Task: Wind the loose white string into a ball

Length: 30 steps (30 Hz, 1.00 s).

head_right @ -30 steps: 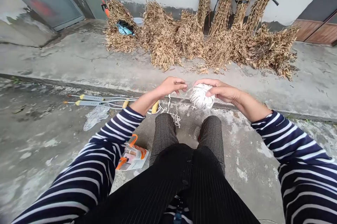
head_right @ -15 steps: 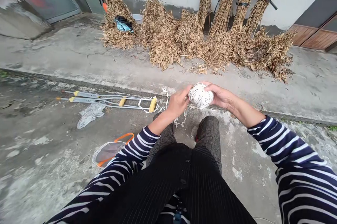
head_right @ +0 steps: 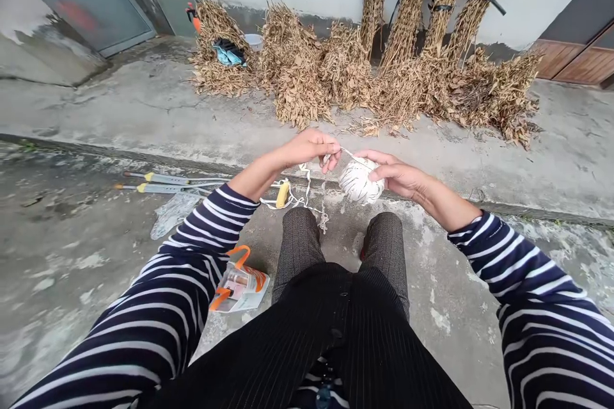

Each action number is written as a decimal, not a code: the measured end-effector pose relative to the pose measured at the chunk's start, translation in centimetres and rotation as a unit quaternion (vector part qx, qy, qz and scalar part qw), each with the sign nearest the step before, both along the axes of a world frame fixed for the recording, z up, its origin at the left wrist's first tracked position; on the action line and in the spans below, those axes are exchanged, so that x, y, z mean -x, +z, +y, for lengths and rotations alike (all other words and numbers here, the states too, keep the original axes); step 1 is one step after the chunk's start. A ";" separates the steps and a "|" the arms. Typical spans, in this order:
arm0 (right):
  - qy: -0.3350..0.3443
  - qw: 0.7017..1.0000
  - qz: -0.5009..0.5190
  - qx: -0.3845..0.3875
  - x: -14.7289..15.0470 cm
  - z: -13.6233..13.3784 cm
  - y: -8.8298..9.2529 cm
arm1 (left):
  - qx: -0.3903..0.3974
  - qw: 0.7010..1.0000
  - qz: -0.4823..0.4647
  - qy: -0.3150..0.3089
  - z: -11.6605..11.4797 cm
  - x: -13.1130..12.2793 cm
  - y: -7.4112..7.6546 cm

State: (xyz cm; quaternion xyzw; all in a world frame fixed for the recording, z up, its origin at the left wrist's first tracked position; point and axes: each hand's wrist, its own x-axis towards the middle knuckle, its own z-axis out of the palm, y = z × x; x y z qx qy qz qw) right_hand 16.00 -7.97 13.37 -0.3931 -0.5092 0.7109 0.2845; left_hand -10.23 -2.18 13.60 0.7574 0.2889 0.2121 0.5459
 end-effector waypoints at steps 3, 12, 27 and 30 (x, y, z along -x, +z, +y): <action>0.046 0.997 -0.006 -0.062 0.3 -0.1 0.9 | 0.000 0.999 -0.030 0.027 0.6 0.5 2.1; 0.081 0.945 -0.188 -0.254 0.4 1.3 2.0 | 0.022 0.998 -0.038 0.053 -0.9 2.4 4.7; 0.092 0.950 -0.080 -0.286 1.8 0.6 0.5 | 0.111 0.992 0.016 0.053 1.9 1.5 -1.1; 0.063 0.977 -0.042 -0.201 1.7 0.4 -0.5 | 0.084 0.993 -0.002 0.079 2.7 0.5 -2.2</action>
